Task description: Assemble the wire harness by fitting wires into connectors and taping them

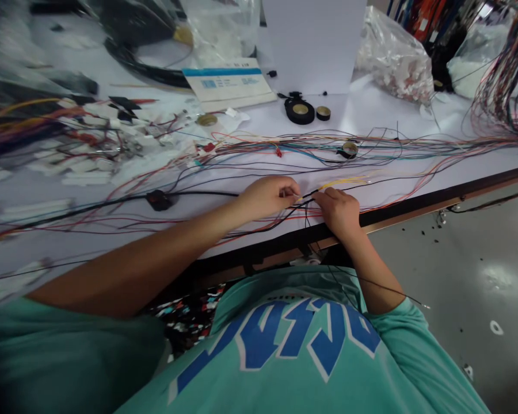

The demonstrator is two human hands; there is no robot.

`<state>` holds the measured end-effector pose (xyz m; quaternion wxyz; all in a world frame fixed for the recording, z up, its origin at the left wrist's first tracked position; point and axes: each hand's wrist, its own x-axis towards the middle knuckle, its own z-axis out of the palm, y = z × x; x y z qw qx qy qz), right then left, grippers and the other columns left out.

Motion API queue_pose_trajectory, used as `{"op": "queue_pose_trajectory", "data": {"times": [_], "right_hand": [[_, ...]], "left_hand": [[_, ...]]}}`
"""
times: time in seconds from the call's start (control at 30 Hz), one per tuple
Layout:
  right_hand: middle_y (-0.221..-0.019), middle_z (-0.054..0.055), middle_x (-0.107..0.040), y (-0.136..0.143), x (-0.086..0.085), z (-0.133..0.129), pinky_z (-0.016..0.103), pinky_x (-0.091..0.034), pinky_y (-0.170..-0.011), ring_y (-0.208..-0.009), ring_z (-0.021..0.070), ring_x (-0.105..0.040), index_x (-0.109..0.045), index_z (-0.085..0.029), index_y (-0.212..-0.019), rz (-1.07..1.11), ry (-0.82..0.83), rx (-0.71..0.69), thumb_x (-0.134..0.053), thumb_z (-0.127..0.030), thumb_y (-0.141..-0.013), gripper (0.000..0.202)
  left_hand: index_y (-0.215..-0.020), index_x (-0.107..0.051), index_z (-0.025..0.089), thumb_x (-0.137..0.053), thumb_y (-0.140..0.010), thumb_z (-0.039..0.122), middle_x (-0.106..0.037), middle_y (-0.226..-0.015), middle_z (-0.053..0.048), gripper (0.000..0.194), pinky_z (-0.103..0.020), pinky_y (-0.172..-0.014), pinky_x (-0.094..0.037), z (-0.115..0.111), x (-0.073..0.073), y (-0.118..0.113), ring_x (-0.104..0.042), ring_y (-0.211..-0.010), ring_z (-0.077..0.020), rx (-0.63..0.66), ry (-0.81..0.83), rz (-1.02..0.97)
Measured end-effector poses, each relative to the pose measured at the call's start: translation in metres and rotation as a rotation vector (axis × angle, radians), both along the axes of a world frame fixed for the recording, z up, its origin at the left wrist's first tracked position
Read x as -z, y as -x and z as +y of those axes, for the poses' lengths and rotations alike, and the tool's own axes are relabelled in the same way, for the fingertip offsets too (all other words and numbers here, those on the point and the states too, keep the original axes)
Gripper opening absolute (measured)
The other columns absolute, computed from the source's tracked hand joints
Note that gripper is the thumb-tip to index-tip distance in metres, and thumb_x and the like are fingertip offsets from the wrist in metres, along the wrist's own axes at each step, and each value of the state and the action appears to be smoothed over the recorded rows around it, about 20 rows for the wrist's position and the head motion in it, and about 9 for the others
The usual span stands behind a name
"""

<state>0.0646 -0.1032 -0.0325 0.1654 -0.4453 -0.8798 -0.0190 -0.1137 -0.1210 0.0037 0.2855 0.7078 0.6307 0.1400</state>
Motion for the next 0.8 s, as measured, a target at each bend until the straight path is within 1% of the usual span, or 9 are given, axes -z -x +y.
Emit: {"op": "queue_pose_trajectory", "data": {"times": [0.07, 0.13, 0.2, 0.3, 0.43, 0.53, 0.6, 0.7, 0.8], "right_hand": [[-0.077, 0.004, -0.065, -0.001, 0.0, 0.0, 0.023, -0.031, -0.058, -0.072, 0.0136, -0.054, -0.072, -0.026, -0.095, 0.015, -0.004, -0.008, -0.044, -0.025, -0.089, 0.028], [-0.078, 0.004, -0.065, -0.001, 0.001, 0.0, 0.023, -0.032, -0.059, -0.073, 0.0139, -0.054, -0.072, -0.026, -0.095, 0.024, -0.005, -0.019, -0.045, -0.025, -0.089, 0.028], [-0.077, 0.004, -0.064, -0.002, 0.001, 0.0, 0.024, -0.032, -0.06, -0.072, 0.0141, -0.054, -0.072, -0.026, -0.095, 0.027, -0.006, -0.03, -0.045, -0.025, -0.089, 0.028], [-0.077, 0.004, -0.064, -0.002, 0.002, 0.0, 0.024, -0.033, -0.06, -0.072, 0.0141, -0.054, -0.072, -0.026, -0.095, 0.037, -0.009, -0.041, -0.043, -0.026, -0.09, 0.03], [-0.076, 0.005, -0.063, -0.003, 0.003, 0.0, 0.024, -0.033, -0.06, -0.071, 0.0138, -0.053, -0.072, -0.025, -0.095, 0.043, -0.019, -0.042, -0.042, -0.028, -0.091, 0.031], [-0.073, 0.004, -0.063, -0.003, 0.003, 0.0, 0.024, -0.032, -0.059, -0.07, 0.0137, -0.052, -0.073, -0.024, -0.094, 0.041, -0.033, -0.038, -0.042, -0.029, -0.091, 0.031], [-0.072, 0.004, -0.062, -0.003, 0.003, 0.0, 0.024, -0.031, -0.058, -0.069, 0.0137, -0.052, -0.073, -0.024, -0.092, 0.044, -0.042, -0.039, -0.042, -0.029, -0.091, 0.031], [-0.073, 0.005, -0.062, -0.003, 0.003, 0.0, 0.023, -0.032, -0.059, -0.069, 0.0136, -0.052, -0.072, -0.024, -0.092, 0.048, -0.042, -0.046, -0.043, -0.03, -0.091, 0.03], [-0.072, 0.005, -0.062, -0.003, 0.003, 0.0, 0.023, -0.031, -0.059, -0.069, 0.0134, -0.052, -0.072, -0.023, -0.091, 0.054, -0.045, -0.046, -0.044, -0.029, -0.091, 0.029]], "left_hand": [[-0.088, -0.068, 0.016, -0.052, -0.073, 0.02, -0.069, -0.082, -0.002, 0.022, -0.023, -0.067, -0.043, 0.007, -0.001, 0.001, -0.06, -0.073, -0.0139, 0.033, 0.058, -0.044], [-0.081, -0.069, 0.016, -0.052, -0.071, 0.02, -0.069, -0.078, -0.001, 0.02, -0.023, -0.067, -0.042, 0.012, -0.003, 0.001, -0.059, -0.071, -0.0139, 0.086, 0.13, -0.057], [-0.075, -0.068, 0.016, -0.052, -0.068, 0.019, -0.067, -0.073, 0.0, 0.017, -0.023, -0.066, -0.042, 0.015, -0.004, 0.001, -0.058, -0.069, -0.0139, 0.1, 0.183, -0.059], [-0.068, -0.065, 0.016, -0.051, -0.066, 0.019, -0.062, -0.063, 0.002, 0.014, -0.023, -0.063, -0.04, 0.015, -0.002, 0.001, -0.055, -0.063, -0.0134, 0.062, 0.202, -0.087], [-0.062, -0.059, 0.016, -0.047, -0.066, 0.019, -0.056, -0.056, 0.002, 0.012, -0.023, -0.055, -0.037, 0.013, 0.002, 0.002, -0.049, -0.055, -0.0119, -0.027, 0.243, -0.232], [-0.062, -0.057, 0.016, -0.047, -0.065, 0.018, -0.057, -0.058, 0.002, 0.01, -0.022, -0.052, -0.035, 0.012, 0.004, 0.004, -0.048, -0.053, -0.0107, -0.055, 0.29, -0.349], [-0.065, -0.057, 0.016, -0.048, -0.065, 0.018, -0.058, -0.06, 0.001, 0.009, -0.021, -0.051, -0.035, 0.012, 0.004, 0.005, -0.048, -0.054, -0.0101, -0.058, 0.303, -0.386], [-0.068, -0.058, 0.015, -0.05, -0.065, 0.018, -0.06, -0.064, 0.001, 0.009, -0.021, -0.054, -0.037, 0.013, 0.006, 0.005, -0.051, -0.057, -0.0103, -0.051, 0.277, -0.38], [-0.069, -0.058, 0.015, -0.054, -0.065, 0.019, -0.059, -0.063, 0.002, 0.007, -0.021, -0.059, -0.04, 0.014, 0.009, 0.006, -0.051, -0.058, -0.0104, -0.011, 0.223, -0.37]]}}
